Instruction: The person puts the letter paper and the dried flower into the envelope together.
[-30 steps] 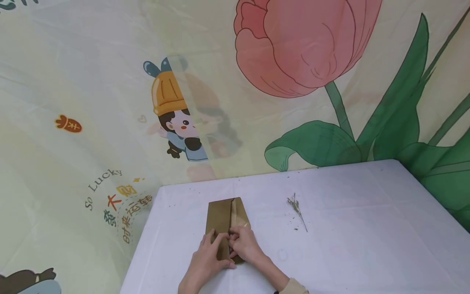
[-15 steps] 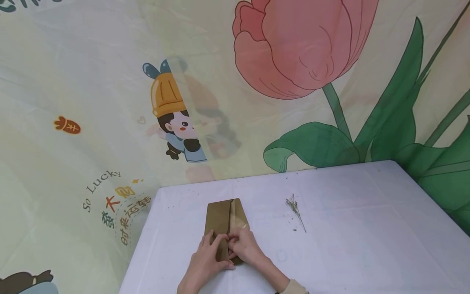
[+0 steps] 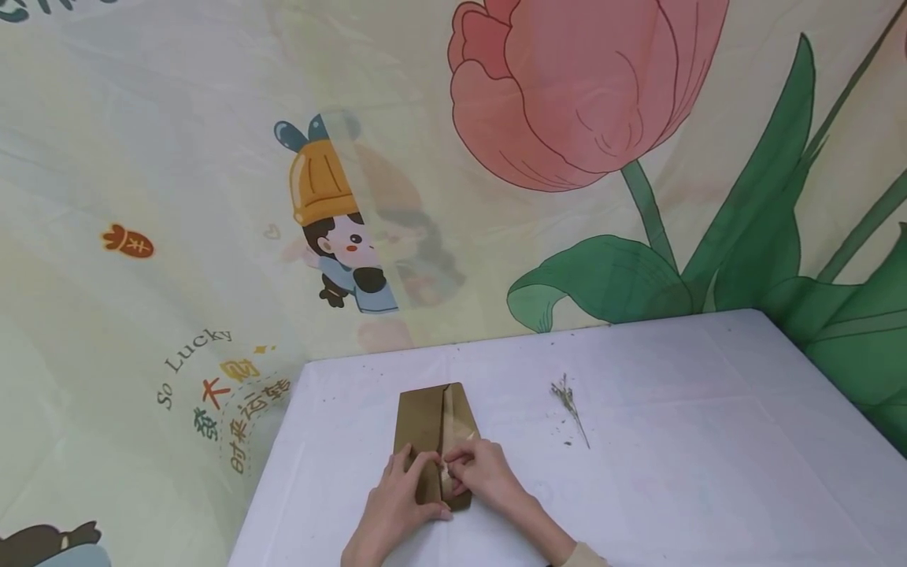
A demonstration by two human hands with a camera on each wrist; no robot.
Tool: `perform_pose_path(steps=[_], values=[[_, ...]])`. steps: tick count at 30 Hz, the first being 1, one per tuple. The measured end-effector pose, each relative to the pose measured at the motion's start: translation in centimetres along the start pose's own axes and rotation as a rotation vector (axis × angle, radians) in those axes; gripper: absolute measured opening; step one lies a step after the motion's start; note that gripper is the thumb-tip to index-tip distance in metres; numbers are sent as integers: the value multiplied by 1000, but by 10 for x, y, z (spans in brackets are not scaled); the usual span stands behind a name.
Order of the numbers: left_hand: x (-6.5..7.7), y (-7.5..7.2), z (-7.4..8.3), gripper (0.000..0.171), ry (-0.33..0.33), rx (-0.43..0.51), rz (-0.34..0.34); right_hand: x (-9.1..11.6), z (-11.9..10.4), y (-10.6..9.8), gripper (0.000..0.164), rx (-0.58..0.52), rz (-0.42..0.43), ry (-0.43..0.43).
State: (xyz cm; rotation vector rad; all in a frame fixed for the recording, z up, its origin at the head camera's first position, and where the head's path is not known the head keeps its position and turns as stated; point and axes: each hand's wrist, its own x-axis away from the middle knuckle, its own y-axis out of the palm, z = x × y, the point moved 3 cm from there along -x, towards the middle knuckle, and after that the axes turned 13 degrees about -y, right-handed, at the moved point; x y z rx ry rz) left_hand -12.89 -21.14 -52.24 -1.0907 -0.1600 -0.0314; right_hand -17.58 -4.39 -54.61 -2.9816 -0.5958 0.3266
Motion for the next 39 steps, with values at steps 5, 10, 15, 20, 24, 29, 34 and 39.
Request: perform_pose_path(steps=[5,10,15,20,24,29,34,39], values=[[-1,2,-1,73,-9,-7,-4,2,-2,-9,16,30,3,-24],[-3,3,-2,74,0,-20,4,5,-4,-15,14,63,1,-42],[-2,3,-1,74,7,-21,9,7,-9,-22,13,76,4,-70],[-2,1,0,72,10,-19,9,9,-13,-32,11,139,19,-105],[-2,2,0,73,15,-21,11,10,-15,-41,11,177,40,-100],[-3,2,-1,72,12,-22,9,12,-17,-51,12,215,59,-88],[-4,1,-1,71,1,-12,-5,13,-21,-63,13,367,101,-107],[-3,2,-1,71,-17,-2,-25,14,-22,-76,9,490,176,-98]])
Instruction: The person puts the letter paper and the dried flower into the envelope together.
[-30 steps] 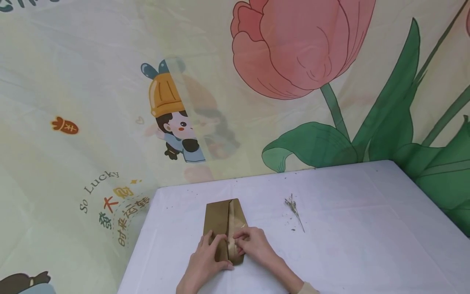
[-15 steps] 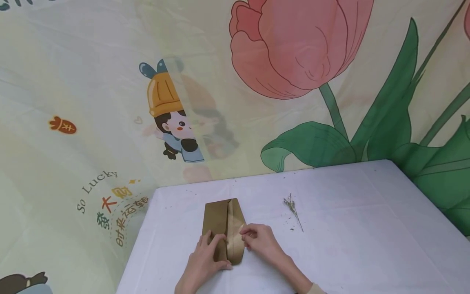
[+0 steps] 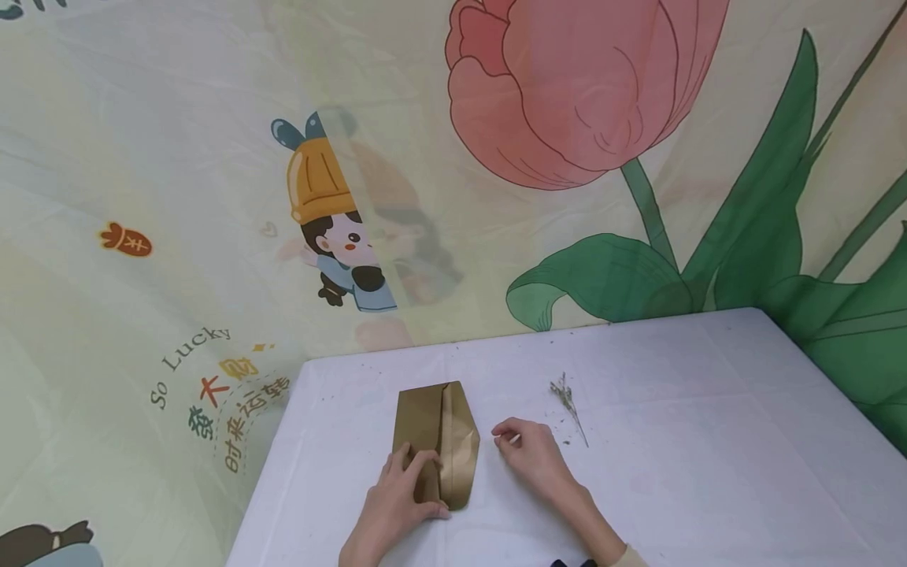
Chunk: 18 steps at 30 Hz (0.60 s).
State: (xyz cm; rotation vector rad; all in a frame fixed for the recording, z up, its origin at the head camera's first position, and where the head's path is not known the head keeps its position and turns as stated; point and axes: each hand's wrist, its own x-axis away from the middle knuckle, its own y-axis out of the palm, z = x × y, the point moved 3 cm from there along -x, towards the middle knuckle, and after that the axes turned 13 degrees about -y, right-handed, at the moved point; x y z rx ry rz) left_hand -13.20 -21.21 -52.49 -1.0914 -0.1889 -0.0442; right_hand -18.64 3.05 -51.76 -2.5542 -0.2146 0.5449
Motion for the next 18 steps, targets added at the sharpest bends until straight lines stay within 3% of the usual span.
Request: perform_pose_path(steps=[5,18], values=[[-1,3,3,71,3,7,-4,-1,9,-14,8,84,20,44],[0,5,2,71,11,-32,25,-5,17,-34,8,244,107,52]])
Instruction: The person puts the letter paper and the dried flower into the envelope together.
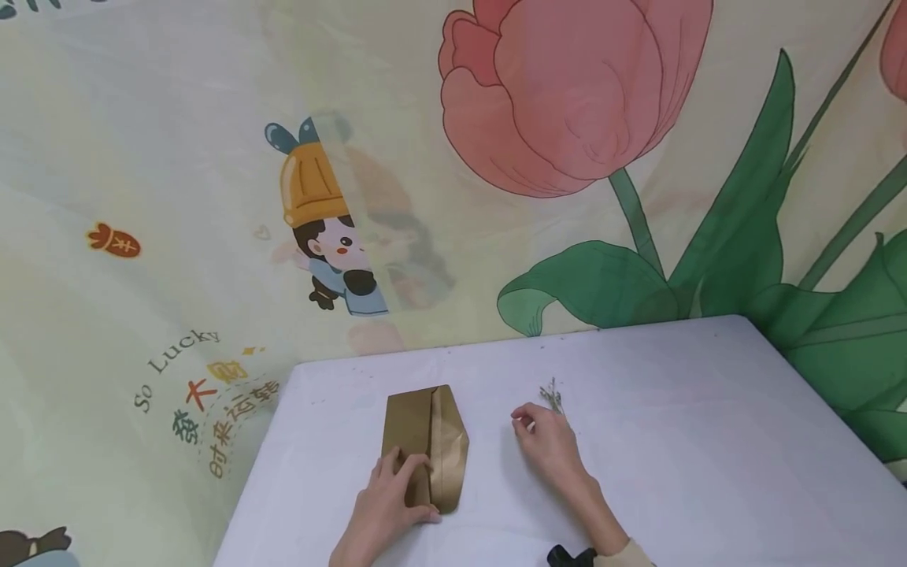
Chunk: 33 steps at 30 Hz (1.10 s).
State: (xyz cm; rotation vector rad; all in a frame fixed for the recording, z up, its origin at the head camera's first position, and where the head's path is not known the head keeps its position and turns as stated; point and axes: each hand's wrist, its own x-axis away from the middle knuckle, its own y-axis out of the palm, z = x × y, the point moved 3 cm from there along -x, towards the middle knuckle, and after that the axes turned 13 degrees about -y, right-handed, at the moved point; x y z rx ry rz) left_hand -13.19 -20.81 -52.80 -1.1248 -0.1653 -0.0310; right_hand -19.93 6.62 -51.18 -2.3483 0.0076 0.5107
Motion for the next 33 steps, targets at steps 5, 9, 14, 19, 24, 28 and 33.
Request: perform_pose_path(steps=[5,9,14,19,24,28,33], values=[[-2,1,0,72,-12,-7,1,-3,6,-4,6,34,28,44],[-4,1,2,71,-6,-5,11,-6,13,-11,5,72,94,67],[-4,0,3,74,-6,-18,7,-5,22,-18,15,118,139,105],[-3,0,2,78,-16,-23,-25,-1,32,-18,37,165,115,169],[-2,-2,2,78,-8,-26,-9,-2,37,-15,49,192,88,196],[-3,-2,2,77,-13,-21,-14,-2,40,-15,54,212,76,209],[-2,-1,2,73,-25,-9,-31,2,44,-16,51,234,70,204]])
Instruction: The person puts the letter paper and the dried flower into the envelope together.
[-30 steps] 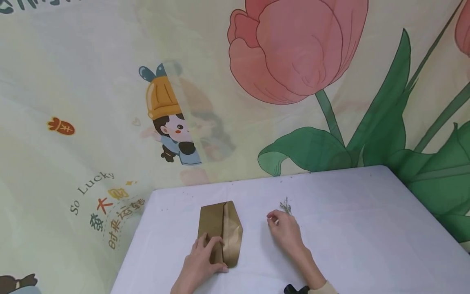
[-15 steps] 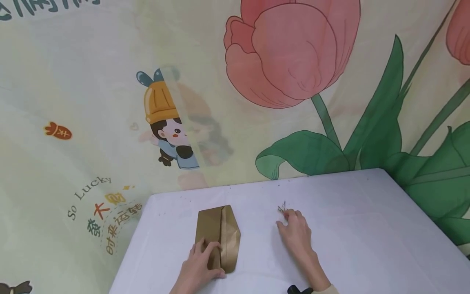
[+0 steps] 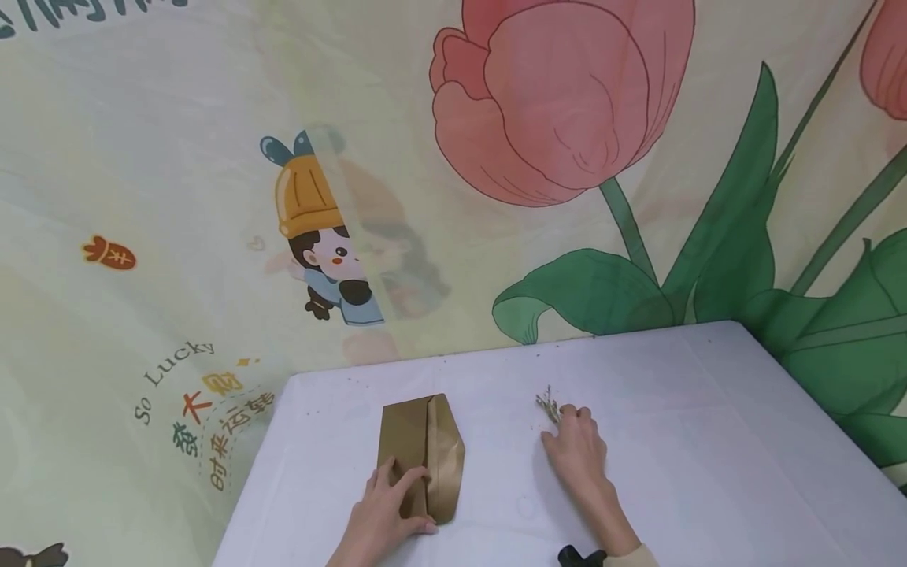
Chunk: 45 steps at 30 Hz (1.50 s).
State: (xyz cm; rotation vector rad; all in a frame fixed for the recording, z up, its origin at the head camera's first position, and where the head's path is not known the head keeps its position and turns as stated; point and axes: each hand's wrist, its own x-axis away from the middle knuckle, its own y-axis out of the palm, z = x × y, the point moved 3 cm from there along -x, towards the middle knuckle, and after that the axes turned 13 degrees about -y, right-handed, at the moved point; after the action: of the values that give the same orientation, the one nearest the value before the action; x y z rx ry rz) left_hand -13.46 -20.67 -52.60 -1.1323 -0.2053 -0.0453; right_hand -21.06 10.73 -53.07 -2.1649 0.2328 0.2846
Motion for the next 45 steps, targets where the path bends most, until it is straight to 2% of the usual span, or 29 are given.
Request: perform_pose_path(steps=[10,19,40,45], values=[[-1,-1,0,77,-12,-14,-2,3,2,-4,35,-18,-81,-12],[-3,-1,-1,76,2,-8,0,0,1,-3,35,-2,-102,-15],[-3,-3,-3,76,-15,-6,-1,-1,2,-6,37,-83,-142,-2],[-3,-1,-3,75,-9,-3,-9,0,4,-10,37,-103,-146,29]])
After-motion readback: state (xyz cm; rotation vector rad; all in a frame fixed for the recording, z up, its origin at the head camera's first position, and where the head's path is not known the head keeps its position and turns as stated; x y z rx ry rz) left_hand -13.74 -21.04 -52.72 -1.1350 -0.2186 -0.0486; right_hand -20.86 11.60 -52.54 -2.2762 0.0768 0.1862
